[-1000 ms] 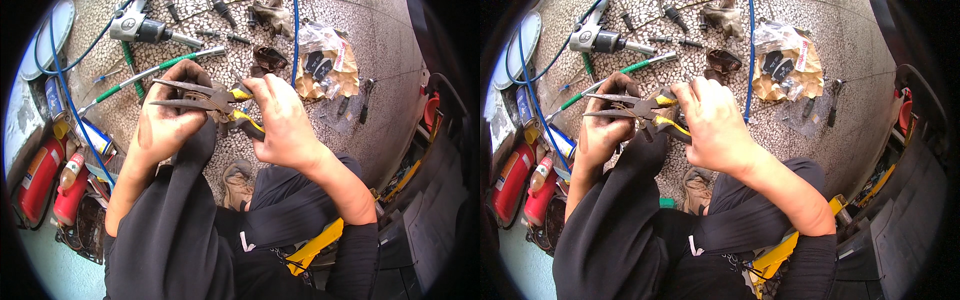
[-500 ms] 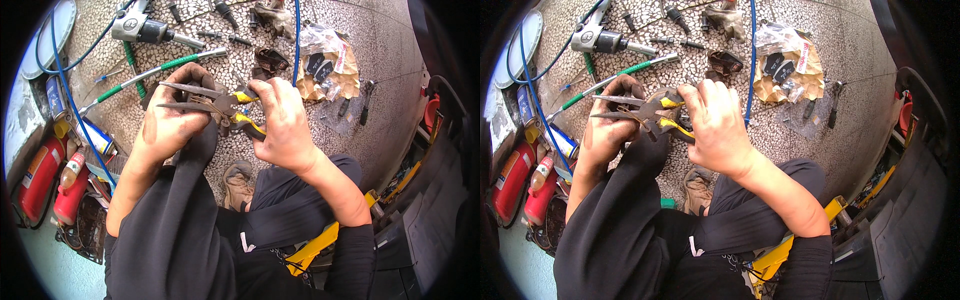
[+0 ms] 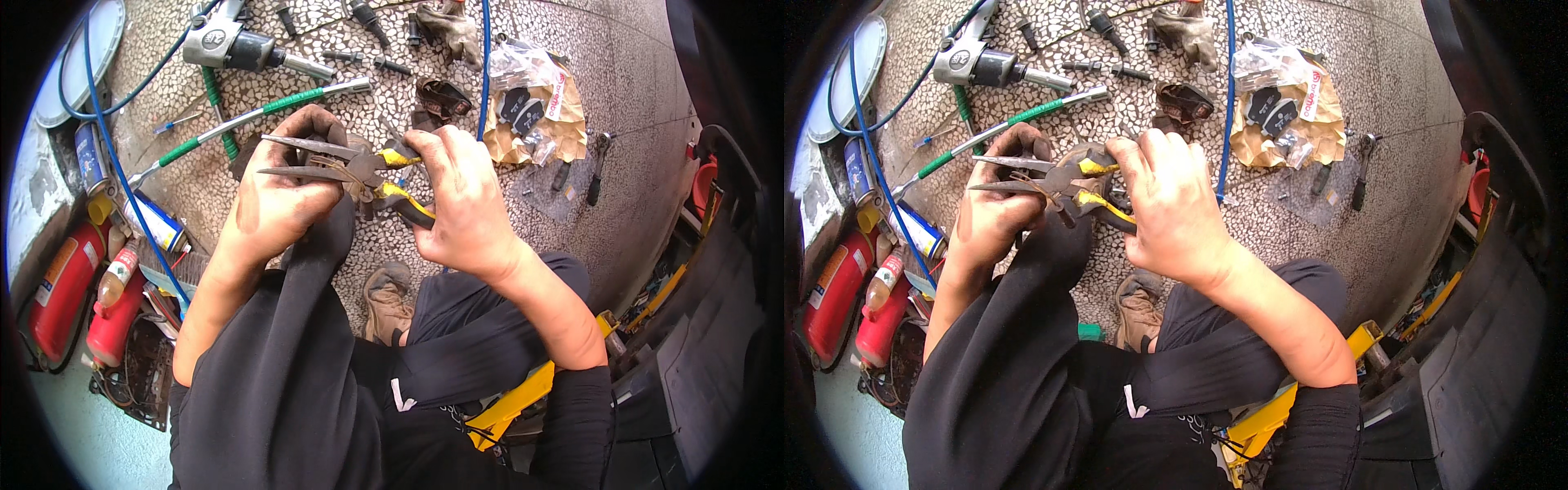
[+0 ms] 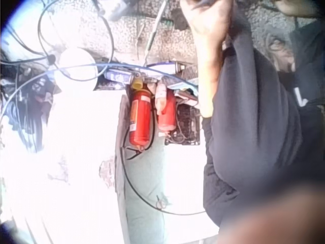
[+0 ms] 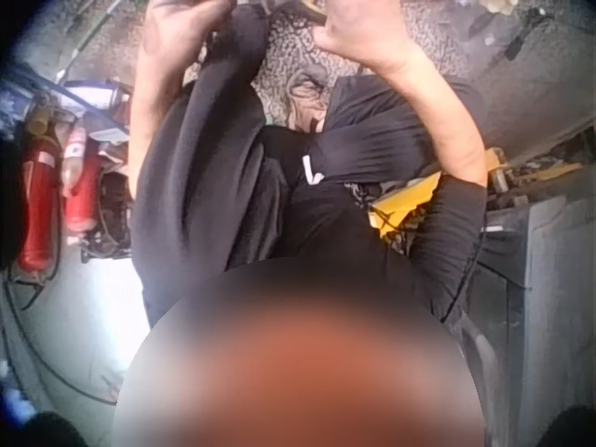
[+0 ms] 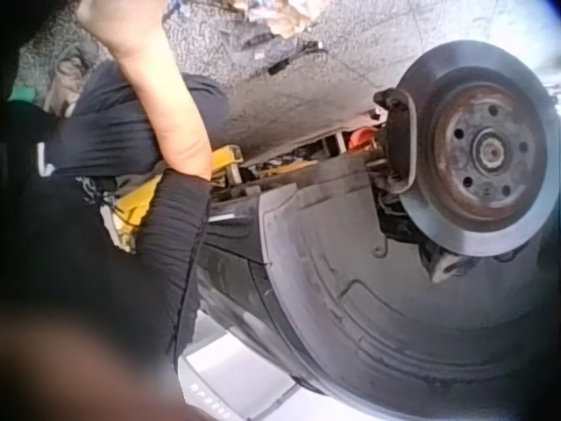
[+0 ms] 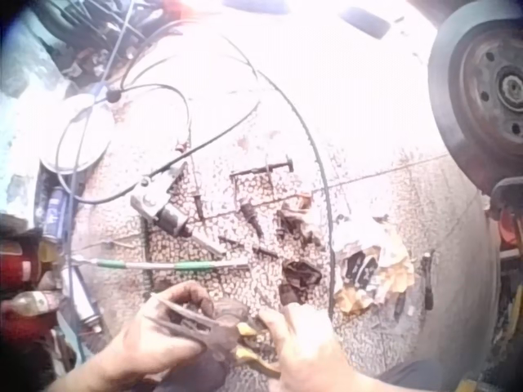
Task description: The person is repairing a brake pad by removing a metal clip, cleaning the surface with a screwdriver, and reinserting the clip using pliers. The task involves careful manipulation of small components and tools.
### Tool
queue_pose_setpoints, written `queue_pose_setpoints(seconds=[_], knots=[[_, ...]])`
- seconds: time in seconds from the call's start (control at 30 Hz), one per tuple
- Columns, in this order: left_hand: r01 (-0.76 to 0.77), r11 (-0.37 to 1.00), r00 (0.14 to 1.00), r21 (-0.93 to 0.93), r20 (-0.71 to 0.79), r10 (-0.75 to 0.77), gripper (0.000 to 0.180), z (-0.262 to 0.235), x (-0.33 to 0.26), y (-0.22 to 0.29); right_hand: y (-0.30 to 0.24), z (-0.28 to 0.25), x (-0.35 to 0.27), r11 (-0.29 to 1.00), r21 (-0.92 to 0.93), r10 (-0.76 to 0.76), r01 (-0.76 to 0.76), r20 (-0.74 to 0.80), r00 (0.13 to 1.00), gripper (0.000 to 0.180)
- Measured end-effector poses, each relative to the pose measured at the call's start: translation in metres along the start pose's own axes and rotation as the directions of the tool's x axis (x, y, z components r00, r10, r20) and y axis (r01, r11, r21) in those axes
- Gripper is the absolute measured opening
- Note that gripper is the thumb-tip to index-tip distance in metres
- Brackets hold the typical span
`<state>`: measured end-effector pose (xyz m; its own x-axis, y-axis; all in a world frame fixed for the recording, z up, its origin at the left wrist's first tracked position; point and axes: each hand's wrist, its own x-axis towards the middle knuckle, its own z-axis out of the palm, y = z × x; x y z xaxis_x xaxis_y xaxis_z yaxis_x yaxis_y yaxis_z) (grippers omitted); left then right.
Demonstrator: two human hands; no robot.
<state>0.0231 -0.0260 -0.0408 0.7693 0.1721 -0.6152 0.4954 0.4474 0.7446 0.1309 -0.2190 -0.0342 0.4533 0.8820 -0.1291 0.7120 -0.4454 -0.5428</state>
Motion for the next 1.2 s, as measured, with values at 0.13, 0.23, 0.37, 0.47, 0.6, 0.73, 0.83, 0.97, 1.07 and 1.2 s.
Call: queue_pose_setpoints(seconds=[0.13, 0.23, 0.37, 0.47, 0.6, 0.73, 0.83, 0.97, 1.07, 1.2], knots=[[-0.261, 0.918, 0.964, 0.299, 0.026, 0.266, 0.030, -0.006, 0.003, -0.014, -0.001, -0.005, -0.001, 1.000, 0.021, -0.020, 0.020, 0.012, 1.000, 0.082], [-0.099, 0.988, 0.995, 0.117, 0.002, 0.099, 0.031, 0.000, 0.000, -0.003, 0.000, -0.005, 0.000, 1.000, 0.009, -0.025, 0.025, -0.001, 1.000, 0.081], [0.164, 0.965, 0.973, -0.207, 0.197, -0.123, 0.040, -0.008, -0.003, 0.001, -0.001, -0.007, 0.004, 0.990, -0.131, -0.042, 0.046, 0.033, 0.999, 0.081], [0.123, 0.967, 0.988, -0.225, 0.115, -0.099, 0.049, -0.005, -0.002, -0.008, -0.006, -0.019, 0.010, 0.962, -0.264, -0.042, 0.067, 0.100, 0.994, 0.082], [0.162, 0.880, 0.981, -0.446, 0.168, -0.096, 0.067, -0.014, -0.004, -0.017, -0.001, -0.028, -0.002, 0.962, -0.268, 0.003, 0.057, 0.218, 0.976, 0.083], [0.171, 0.709, 0.957, -0.684, 0.286, 0.044, 0.087, -0.020, -0.008, -0.022, 0.008, -0.045, -0.022, 0.950, 0.188, 0.132, -0.248, 0.479, 0.868, 0.077], [0.211, 0.682, 0.956, -0.701, 0.294, 0.006, 0.096, -0.005, -0.007, -0.006, 0.021, -0.061, -0.043, 0.688, 0.580, 0.050, -0.436, 0.561, 0.826, 0.073], [0.227, 0.648, 0.952, -0.727, 0.307, 0.011, 0.099, -0.008, -0.013, -0.003, 0.010, -0.087, -0.035, 0.485, 0.637, -0.024, -0.598, 0.694, 0.720, 0.070], [0.247, 0.648, 0.933, -0.721, 0.358, 0.042, 0.098, -0.010, -0.012, -0.003, 0.007, -0.089, -0.034, 0.518, 0.710, -0.135, -0.476, 0.618, 0.775, 0.069], [0.271, 0.648, 0.907, -0.712, 0.415, 0.076, 0.095, -0.011, -0.008, -0.002, -0.004, -0.097, -0.023, 0.579, 0.699, -0.142, -0.420, 0.594, 0.792, 0.065]])
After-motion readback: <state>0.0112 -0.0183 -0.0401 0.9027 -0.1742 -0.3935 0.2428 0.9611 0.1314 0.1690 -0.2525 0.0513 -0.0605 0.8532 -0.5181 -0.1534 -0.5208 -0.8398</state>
